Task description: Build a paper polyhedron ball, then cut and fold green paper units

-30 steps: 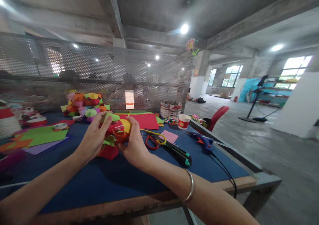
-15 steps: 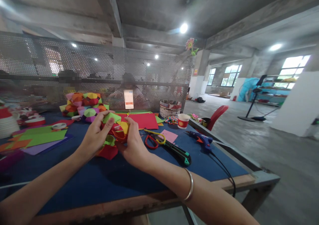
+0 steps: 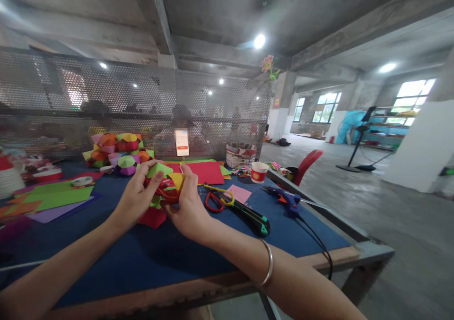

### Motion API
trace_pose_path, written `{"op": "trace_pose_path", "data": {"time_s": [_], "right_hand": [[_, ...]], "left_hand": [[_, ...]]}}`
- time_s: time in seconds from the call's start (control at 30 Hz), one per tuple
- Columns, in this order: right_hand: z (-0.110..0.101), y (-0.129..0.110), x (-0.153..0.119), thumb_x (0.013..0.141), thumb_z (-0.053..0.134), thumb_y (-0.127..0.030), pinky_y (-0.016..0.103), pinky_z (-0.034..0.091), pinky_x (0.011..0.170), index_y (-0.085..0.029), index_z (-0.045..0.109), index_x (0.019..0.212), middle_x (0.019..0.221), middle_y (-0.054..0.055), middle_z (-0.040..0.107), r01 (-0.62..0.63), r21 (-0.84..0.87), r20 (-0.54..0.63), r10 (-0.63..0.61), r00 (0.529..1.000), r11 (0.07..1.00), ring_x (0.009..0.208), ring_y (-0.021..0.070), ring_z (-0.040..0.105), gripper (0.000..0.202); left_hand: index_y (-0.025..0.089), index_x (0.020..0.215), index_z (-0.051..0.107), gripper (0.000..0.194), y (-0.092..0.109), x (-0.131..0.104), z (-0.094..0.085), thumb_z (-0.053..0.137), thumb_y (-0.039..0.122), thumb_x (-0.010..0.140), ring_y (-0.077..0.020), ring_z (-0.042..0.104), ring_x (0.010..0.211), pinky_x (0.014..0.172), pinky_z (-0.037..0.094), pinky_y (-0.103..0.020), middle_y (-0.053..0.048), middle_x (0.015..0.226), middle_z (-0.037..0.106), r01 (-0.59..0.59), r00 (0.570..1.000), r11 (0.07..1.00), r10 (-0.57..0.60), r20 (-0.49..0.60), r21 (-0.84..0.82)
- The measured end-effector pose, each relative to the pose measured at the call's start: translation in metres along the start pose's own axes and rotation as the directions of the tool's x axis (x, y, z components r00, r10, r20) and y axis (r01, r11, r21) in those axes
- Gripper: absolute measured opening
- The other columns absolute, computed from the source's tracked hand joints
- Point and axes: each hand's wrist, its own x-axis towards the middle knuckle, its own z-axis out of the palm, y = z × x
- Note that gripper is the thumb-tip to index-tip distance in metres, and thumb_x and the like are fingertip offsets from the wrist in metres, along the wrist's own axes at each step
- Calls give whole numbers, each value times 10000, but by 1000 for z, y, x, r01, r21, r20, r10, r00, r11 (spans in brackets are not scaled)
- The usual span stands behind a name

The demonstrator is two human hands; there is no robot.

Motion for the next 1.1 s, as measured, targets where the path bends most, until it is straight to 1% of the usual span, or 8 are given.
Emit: {"op": "trace_pose_path", "data": {"time_s": [0.1, 0.3, 0.43, 0.67, 0.73, 0.83, 0.93, 1.1], "right_hand": [[-1, 0, 0, 816, 663, -189, 660, 355, 1142, -262, 23, 1564, 1443, 199, 358, 3, -26, 8, -3, 1000, 1000, 1385, 358, 407, 987], [-2, 0, 1, 796, 678, -197, 653, 362, 1137, -262, 16, 1569, 1424, 198, 385, -5, -60, 26, 6, 1000, 998, 1389, 370, 397, 1019], [-2, 1, 2, 808, 665, -211, 659, 337, 1150, -218, 9, 1573, 1405, 207, 399, -43, -66, 59, 47, 997, 997, 1381, 354, 406, 1008], [0, 2, 1, 834, 659, -247, 689, 292, 1160, -226, -25, 1587, 1465, 228, 370, -64, -49, 68, 67, 995, 997, 1414, 376, 366, 1017], [0, 2, 2, 840, 656, -254, 690, 288, 1162, -230, -25, 1589, 1477, 229, 357, -63, -41, 72, 66, 995, 997, 1423, 378, 353, 1013], [-1, 2, 2, 838, 659, -259, 693, 292, 1157, -246, -27, 1593, 1477, 220, 363, -71, -36, 68, 73, 995, 997, 1425, 376, 352, 1020], [-1, 2, 2, 829, 662, -263, 680, 292, 1163, -218, -15, 1594, 1460, 229, 373, -86, -38, 72, 88, 993, 996, 1413, 380, 366, 1022], [-2, 5, 3, 829, 678, -297, 660, 331, 1153, -226, 18, 1599, 1444, 217, 388, -81, -11, 72, 82, 994, 997, 1366, 402, 409, 1017]], "left_hand": [[214, 1110, 548, 392, -2, 0, 1, 486, 570, 957, -204, 646, 870, 827, 538, -356, -47, 992, 654, 0, 1000, 1000, 0, 17, 13], [223, 1126, 538, 469, -2, 0, 1, 326, 618, 986, -243, 609, 1083, 999, 480, -419, -86, 1109, 643, 60, 996, 998, -61, 71, 11], [224, 1162, 529, 543, -2, 0, 2, 334, 683, 948, -247, 616, 1081, 988, 493, -419, -90, 1117, 644, 113, 989, 993, -112, 98, -10], [229, 1049, 540, 496, -5, -1, 5, 358, 680, 950, -230, 632, 939, 892, 525, -395, -54, 951, 628, 80, 996, 997, -79, 47, -22], [228, 1052, 537, 472, -6, -1, 6, 355, 653, 962, -226, 633, 945, 912, 519, -402, -61, 981, 631, 74, 996, 997, -73, 47, -24], [231, 1094, 528, 439, -8, -2, 8, 360, 618, 975, -229, 626, 1043, 986, 492, -414, -84, 1072, 645, 60, 998, 998, -59, 33, -8], [235, 1126, 515, 422, -12, -3, 11, 359, 599, 982, -235, 607, 1114, 1034, 466, -430, -100, 1132, 643, 44, 999, 999, -44, 12, 9], [222, 1127, 502, 403, -13, -4, 12, 346, 566, 986, -249, 594, 1136, 1055, 446, -460, -123, 1180, 630, 51, 999, 998, -52, 17, 37]]}}
